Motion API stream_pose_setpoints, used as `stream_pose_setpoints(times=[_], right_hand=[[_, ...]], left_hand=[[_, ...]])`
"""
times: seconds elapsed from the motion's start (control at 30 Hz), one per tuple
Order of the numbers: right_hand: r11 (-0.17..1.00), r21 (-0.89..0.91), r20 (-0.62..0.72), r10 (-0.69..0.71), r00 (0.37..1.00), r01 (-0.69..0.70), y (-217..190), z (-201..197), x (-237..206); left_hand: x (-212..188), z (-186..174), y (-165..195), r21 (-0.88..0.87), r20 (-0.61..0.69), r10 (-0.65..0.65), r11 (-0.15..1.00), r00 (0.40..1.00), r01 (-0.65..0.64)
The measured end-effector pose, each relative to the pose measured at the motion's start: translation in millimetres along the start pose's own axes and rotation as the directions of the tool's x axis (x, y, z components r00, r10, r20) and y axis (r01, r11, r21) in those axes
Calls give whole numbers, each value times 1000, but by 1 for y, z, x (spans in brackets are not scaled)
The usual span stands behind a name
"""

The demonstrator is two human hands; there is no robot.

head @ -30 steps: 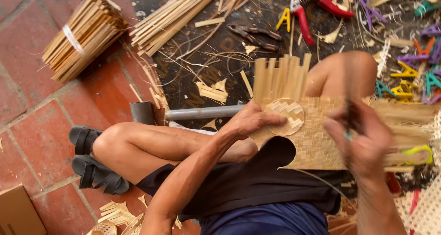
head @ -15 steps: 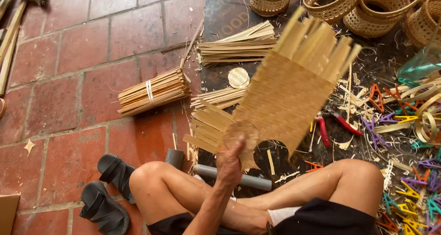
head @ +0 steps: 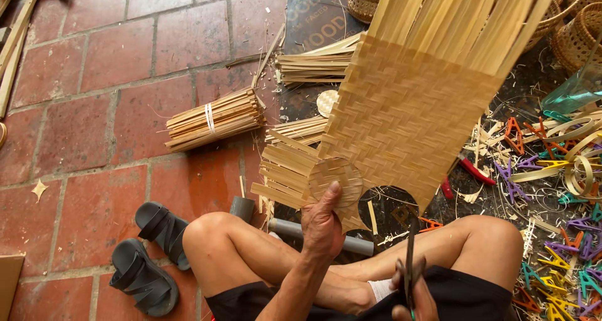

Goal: The person sits on a brick floor holding a woven bamboo mat on their lap and cuts around a round woven disc with large scissors, trimming away excess strips. They rotate the mat and disc as they cut, with finished discs and bamboo strips scattered around the work area.

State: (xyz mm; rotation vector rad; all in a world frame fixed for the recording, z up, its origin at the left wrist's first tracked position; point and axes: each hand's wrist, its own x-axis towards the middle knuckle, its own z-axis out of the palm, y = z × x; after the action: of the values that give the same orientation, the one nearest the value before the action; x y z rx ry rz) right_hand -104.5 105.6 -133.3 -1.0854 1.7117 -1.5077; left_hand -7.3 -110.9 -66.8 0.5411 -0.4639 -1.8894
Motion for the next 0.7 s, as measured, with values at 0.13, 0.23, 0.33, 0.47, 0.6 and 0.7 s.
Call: stream_pose_setpoints(times=[0.13, 0.23, 0.33, 0.47, 0.6, 0.7], right_hand=[[999, 20, 44, -30, 999, 29, -6, 8, 16], [997, 80, 80, 8, 997, -14, -18, 14, 21], [992, 114, 83, 44, 996, -54, -32, 20, 25], [988, 149, 84, 38, 996, -50, -39, 24, 32], [991, 132, 20, 32, 999, -35, -33, 26, 35], [982, 169, 20, 76, 997, -79, -25, 24, 33]], left_hand=[[-18, 13, 3, -6, -32, -25, 1000, 999, 25], [-28, 20, 4, -26, -14, -13, 1000, 1000, 13], [-36, 23, 2, -43, -32, -33, 999, 999, 32], [-48, 23, -3, -45, -17, -74, 996, 997, 73], [-54, 20, -6, -47, 43, -98, 994, 994, 100], [-53, 18, -6, -44, 73, -131, 990, 989, 134]])
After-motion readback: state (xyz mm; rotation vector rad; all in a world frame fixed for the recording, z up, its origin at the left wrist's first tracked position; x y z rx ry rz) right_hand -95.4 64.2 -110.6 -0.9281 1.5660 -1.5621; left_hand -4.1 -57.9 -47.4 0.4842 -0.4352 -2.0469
